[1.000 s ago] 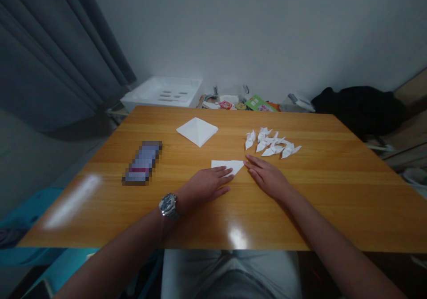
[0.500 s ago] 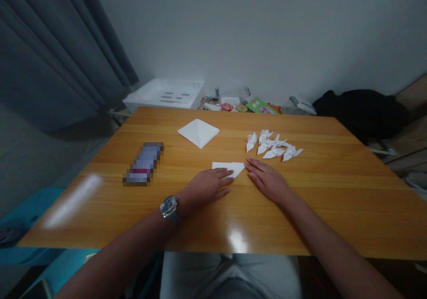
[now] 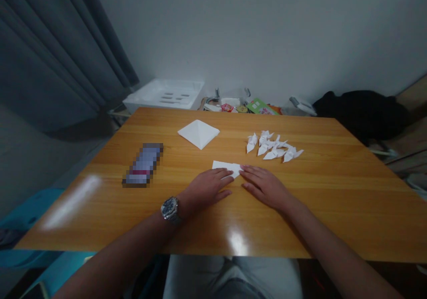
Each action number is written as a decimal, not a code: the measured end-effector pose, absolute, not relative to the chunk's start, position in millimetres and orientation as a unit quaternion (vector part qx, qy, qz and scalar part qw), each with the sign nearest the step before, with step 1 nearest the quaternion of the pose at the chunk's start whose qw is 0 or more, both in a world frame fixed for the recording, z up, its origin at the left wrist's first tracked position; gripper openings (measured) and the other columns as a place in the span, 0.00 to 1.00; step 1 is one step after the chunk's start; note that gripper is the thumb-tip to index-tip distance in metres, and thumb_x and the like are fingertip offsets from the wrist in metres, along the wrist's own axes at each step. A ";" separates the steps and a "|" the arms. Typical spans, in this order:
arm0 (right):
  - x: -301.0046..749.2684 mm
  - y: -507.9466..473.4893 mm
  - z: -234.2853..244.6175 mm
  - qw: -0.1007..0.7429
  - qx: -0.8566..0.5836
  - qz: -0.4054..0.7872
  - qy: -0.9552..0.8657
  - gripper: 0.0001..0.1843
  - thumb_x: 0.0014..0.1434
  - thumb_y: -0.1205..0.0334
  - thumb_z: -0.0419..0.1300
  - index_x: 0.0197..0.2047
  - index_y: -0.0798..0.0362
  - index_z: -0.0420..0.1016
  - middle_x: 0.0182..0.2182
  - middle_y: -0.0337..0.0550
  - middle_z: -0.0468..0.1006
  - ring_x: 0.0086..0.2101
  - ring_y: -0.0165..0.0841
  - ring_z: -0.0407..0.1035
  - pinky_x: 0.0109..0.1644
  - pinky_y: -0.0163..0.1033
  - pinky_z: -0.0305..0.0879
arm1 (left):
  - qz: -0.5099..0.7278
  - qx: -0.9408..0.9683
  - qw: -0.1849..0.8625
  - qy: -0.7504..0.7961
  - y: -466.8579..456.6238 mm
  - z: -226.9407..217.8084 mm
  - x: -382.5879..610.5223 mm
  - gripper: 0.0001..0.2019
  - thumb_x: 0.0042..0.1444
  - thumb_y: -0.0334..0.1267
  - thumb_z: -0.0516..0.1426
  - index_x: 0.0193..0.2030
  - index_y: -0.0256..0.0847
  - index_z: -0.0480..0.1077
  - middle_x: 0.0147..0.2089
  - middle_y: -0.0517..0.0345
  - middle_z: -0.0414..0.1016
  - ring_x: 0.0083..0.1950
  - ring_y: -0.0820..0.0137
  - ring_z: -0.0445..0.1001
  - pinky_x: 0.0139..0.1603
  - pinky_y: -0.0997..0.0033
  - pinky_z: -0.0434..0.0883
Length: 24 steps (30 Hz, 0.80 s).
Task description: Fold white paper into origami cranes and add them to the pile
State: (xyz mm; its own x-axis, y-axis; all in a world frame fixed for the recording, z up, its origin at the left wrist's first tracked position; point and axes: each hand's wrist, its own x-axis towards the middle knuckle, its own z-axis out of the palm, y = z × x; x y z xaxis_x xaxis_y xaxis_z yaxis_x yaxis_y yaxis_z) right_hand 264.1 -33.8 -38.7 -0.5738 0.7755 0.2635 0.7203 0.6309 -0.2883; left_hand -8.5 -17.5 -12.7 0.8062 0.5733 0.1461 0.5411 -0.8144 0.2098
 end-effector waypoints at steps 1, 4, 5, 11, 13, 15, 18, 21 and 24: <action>263.5 -34.4 -37.1 0.183 -0.425 0.074 -0.883 0.22 0.72 0.55 0.54 0.65 0.52 0.71 0.64 0.52 0.72 0.63 0.44 0.67 0.66 0.56 0.65 | 0.101 0.947 0.076 0.297 -16.9 -13.7 -8.7 0.22 0.70 0.48 0.53 0.65 0.41 0.67 0.69 0.50 0.68 0.69 0.59 0.65 0.70 0.56 0.63; 262.0 -35.5 -33.3 0.183 -0.425 0.069 -0.884 0.21 0.72 0.55 0.53 0.62 0.54 0.74 0.62 0.52 0.74 0.60 0.43 0.70 0.65 0.54 0.66 | 0.101 0.946 0.064 0.302 -15.2 -17.8 -9.5 0.24 0.70 0.50 0.52 0.67 0.41 0.66 0.70 0.49 0.66 0.71 0.57 0.63 0.74 0.53 0.57; 261.4 -35.7 -32.5 0.183 -0.423 0.065 -0.885 0.21 0.72 0.55 0.53 0.62 0.54 0.74 0.62 0.53 0.75 0.60 0.44 0.70 0.65 0.55 0.66 | 0.101 0.946 0.061 0.302 -14.8 -18.9 -9.8 0.24 0.70 0.51 0.52 0.67 0.41 0.66 0.71 0.49 0.66 0.72 0.57 0.63 0.75 0.52 0.55; 257.8 -36.5 -30.0 0.184 -0.416 0.050 -0.889 0.20 0.71 0.56 0.55 0.61 0.53 0.75 0.60 0.55 0.76 0.59 0.45 0.70 0.63 0.55 0.68 | 0.100 0.943 0.053 0.314 -18.2 -15.2 -7.8 0.23 0.70 0.48 0.52 0.66 0.40 0.67 0.70 0.48 0.66 0.71 0.58 0.62 0.73 0.54 0.58; 256.1 -37.4 -29.1 0.187 -0.419 0.045 -0.888 0.19 0.71 0.57 0.55 0.60 0.53 0.76 0.60 0.55 0.76 0.58 0.45 0.70 0.63 0.56 0.68 | 0.104 0.940 0.048 0.320 -20.5 -12.8 -6.1 0.21 0.71 0.46 0.52 0.65 0.39 0.67 0.69 0.47 0.68 0.69 0.58 0.65 0.70 0.55 0.61; 254.6 -38.9 -28.6 0.184 -0.425 0.041 -0.885 0.19 0.71 0.56 0.55 0.59 0.53 0.76 0.60 0.56 0.75 0.58 0.47 0.70 0.63 0.57 0.68 | 0.103 0.940 0.043 0.323 -21.8 -12.0 -4.8 0.20 0.71 0.43 0.51 0.65 0.38 0.67 0.67 0.46 0.69 0.67 0.58 0.67 0.69 0.56 0.62; 253.2 -41.3 -28.9 0.177 -0.433 0.040 -0.883 0.21 0.70 0.55 0.56 0.61 0.55 0.75 0.61 0.57 0.75 0.59 0.48 0.70 0.63 0.58 0.67 | 0.100 0.939 0.041 0.326 -20.9 -14.2 -4.0 0.20 0.71 0.41 0.52 0.65 0.38 0.67 0.67 0.46 0.69 0.67 0.59 0.67 0.68 0.57 0.62; 253.1 -43.1 -29.5 0.176 -0.428 0.046 -0.885 0.21 0.70 0.55 0.56 0.62 0.53 0.74 0.60 0.56 0.75 0.58 0.47 0.71 0.62 0.57 0.68 | 0.103 0.938 0.040 0.328 -18.1 -17.2 -4.5 0.21 0.71 0.43 0.51 0.66 0.40 0.66 0.68 0.48 0.69 0.67 0.59 0.67 0.70 0.57 0.60; 253.1 -43.0 -27.8 0.176 -0.418 0.050 -0.890 0.20 0.71 0.55 0.55 0.61 0.51 0.76 0.59 0.53 0.77 0.56 0.46 0.72 0.61 0.56 0.69 | 0.103 0.937 0.043 0.330 -15.8 -17.7 -4.9 0.23 0.72 0.45 0.50 0.69 0.40 0.62 0.67 0.48 0.69 0.67 0.59 0.67 0.71 0.55 0.58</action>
